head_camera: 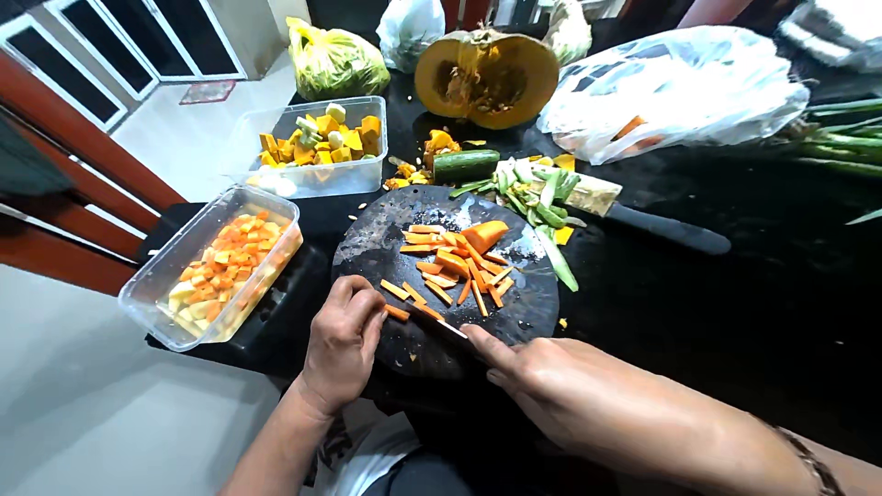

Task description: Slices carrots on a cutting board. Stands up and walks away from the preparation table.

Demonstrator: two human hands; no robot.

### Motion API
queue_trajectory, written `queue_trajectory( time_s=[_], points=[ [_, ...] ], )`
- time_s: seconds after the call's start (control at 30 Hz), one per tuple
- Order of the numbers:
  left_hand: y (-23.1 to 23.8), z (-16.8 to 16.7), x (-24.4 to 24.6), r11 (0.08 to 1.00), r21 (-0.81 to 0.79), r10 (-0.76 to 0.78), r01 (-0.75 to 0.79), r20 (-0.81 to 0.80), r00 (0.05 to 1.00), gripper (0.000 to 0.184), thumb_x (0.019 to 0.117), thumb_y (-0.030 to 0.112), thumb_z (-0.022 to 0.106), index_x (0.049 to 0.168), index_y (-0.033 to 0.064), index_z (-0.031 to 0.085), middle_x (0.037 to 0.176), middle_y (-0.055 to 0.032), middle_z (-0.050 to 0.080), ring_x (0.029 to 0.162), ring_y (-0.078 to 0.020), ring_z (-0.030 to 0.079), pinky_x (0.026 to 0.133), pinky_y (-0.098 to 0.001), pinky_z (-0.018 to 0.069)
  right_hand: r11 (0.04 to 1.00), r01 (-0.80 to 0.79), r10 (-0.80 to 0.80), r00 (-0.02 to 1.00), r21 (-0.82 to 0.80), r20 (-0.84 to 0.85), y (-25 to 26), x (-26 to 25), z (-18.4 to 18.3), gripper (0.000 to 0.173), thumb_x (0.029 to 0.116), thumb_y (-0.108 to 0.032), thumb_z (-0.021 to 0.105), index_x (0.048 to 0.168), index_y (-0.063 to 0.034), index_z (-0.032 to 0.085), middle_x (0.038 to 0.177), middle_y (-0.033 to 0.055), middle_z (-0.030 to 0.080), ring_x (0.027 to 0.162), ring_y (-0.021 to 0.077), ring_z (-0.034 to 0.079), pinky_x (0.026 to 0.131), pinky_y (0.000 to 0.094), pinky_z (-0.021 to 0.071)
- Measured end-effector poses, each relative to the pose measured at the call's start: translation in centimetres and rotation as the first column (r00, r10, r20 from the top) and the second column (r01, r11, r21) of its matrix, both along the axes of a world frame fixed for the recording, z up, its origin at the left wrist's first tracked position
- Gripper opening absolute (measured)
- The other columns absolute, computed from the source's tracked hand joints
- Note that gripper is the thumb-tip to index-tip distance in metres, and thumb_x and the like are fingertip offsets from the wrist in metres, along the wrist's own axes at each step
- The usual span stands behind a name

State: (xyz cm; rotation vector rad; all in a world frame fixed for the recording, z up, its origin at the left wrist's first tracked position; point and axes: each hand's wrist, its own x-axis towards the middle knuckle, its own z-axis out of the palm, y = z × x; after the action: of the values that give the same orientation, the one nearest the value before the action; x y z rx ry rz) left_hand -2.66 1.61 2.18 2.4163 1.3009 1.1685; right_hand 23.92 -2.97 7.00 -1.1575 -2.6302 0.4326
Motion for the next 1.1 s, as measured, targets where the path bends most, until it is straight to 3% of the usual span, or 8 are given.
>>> queue_trajectory(
  time_s=[0.13,0.37,0.47,0.6,0.7,0.8,0.93,1.1],
  points=[
    [1.2,0.9,1.3,0.999,-0.05,0.0,-0.006,-0.126,0.992,0.018,0.0921,0.009,0.066,0.105,0.0003,0.074,0.106,-0.0145,0.068,0.091,-0.0223,0.068,0.081,-0.0342,0.0583,0.987,0.059,-0.057,0.998,0.149,-0.017,0.4,1.9,-0.6,0.047,0.095,-0.017,0.05,0.136,0.0022,0.063,0.056,0.0036,0.055,0.044,0.0239,0.056,0.04,0.0397,0.0458],
    [3.8,3.2,4.2,0.99,-0.109,-0.102,0.087,-0.139,0.985,0.015,0.0946,0.011,0.065,0.1,0.0009,0.075,0.1,-0.0138,0.07,0.088,-0.0247,0.07,0.078,-0.0406,0.0596,0.941,0.019,-0.048,0.996,0.338,0.077,1.4,4.4,0.5,0.044,0.093,-0.019,0.048,0.129,-0.0049,0.07,0.06,0.0055,0.055,0.04,0.0231,0.05,0.035,0.037,0.036],
    [6.6,4.9,4.4,0.992,-0.08,-0.115,0.101,-0.185,0.976,0.017,0.0917,0.011,0.069,0.105,0.002,0.075,0.105,-0.015,0.071,0.097,-0.0312,0.068,0.085,-0.0472,0.0558,0.915,-0.024,-0.032,0.991,0.402,0.132,1.9,4.7,0.8,0.044,0.0906,-0.012,0.048,0.127,-0.0032,0.071,0.059,0.0068,0.054,0.039,0.024,0.048,0.035,0.0369,0.0337],
    [9.7,5.4,5.3,0.93,-0.337,-0.268,0.149,-0.341,0.901,0.034,0.0887,0.011,0.076,0.122,0.0077,0.073,0.122,-0.0146,0.068,0.117,-0.037,0.06,0.095,-0.0574,0.0475,0.896,-0.087,-0.011,0.976,0.434,0.218,2.5,4.6,1.3,0.043,0.0916,-0.006,0.047,0.127,-0.0035,0.071,0.058,0.0072,0.053,0.041,0.025,0.049,0.039,0.0366,0.0338],
    [10.0,4.7,5.2,0.931,-0.33,-0.277,0.155,-0.364,0.889,0.023,0.0894,0.007,0.075,0.112,0.0048,0.073,0.113,-0.0151,0.068,0.109,-0.0351,0.063,0.093,-0.0529,0.0523,0.891,-0.1,0.003,0.977,0.443,0.215,2.5,4.8,1.3,0.042,0.092,-0.005,0.046,0.125,-0.0038,0.072,0.058,0.0063,0.052,0.041,0.0242,0.049,0.039,0.0359,0.0332],
    [9.2,4.6,4.2,0.955,-0.274,-0.221,0.112,-0.41,0.885,0.011,0.0942,0.007,0.068,0.1,-0.0024,0.069,0.099,-0.0183,0.066,0.091,-0.0341,0.069,0.079,-0.0514,0.0575,0.894,-0.096,0.003,0.978,0.438,0.208,2.1,5.1,1.1,0.041,0.0931,-0.005,0.045,0.125,-0.0034,0.071,0.059,0.0065,0.054,0.042,0.0238,0.049,0.039,0.0356,0.0328],
    [8.6,4.5,3.3,0.959,-0.259,-0.197,0.117,-0.31,0.93,0.01,0.0929,0.001,0.059,0.093,-0.0037,0.069,0.088,-0.0157,0.064,0.079,-0.0285,0.067,0.071,-0.0454,0.0568,0.888,-0.113,0.025,0.98,0.445,0.2,2.1,5.1,1.0,0.041,0.0943,-0.004,0.043,0.123,-0.0039,0.072,0.058,0.0056,0.051,0.041,0.023,0.046,0.039,0.0353,0.0307],
    [7.3,5.8,4.1,0.967,-0.164,-0.23,0.197,-0.214,0.949,0.026,0.0935,0.022,0.066,0.113,0.0082,0.076,0.113,-0.0083,0.069,0.107,-0.0279,0.062,0.092,-0.0463,0.0496,0.878,-0.13,0.023,0.973,0.461,0.23,2.6,4.5,1.8,0.04,0.0952,0.0,0.041,0.12,-0.0023,0.073,0.057,0.0058,0.05,0.042,0.0238,0.047,0.04,0.0359,0.0321]
  ],
)
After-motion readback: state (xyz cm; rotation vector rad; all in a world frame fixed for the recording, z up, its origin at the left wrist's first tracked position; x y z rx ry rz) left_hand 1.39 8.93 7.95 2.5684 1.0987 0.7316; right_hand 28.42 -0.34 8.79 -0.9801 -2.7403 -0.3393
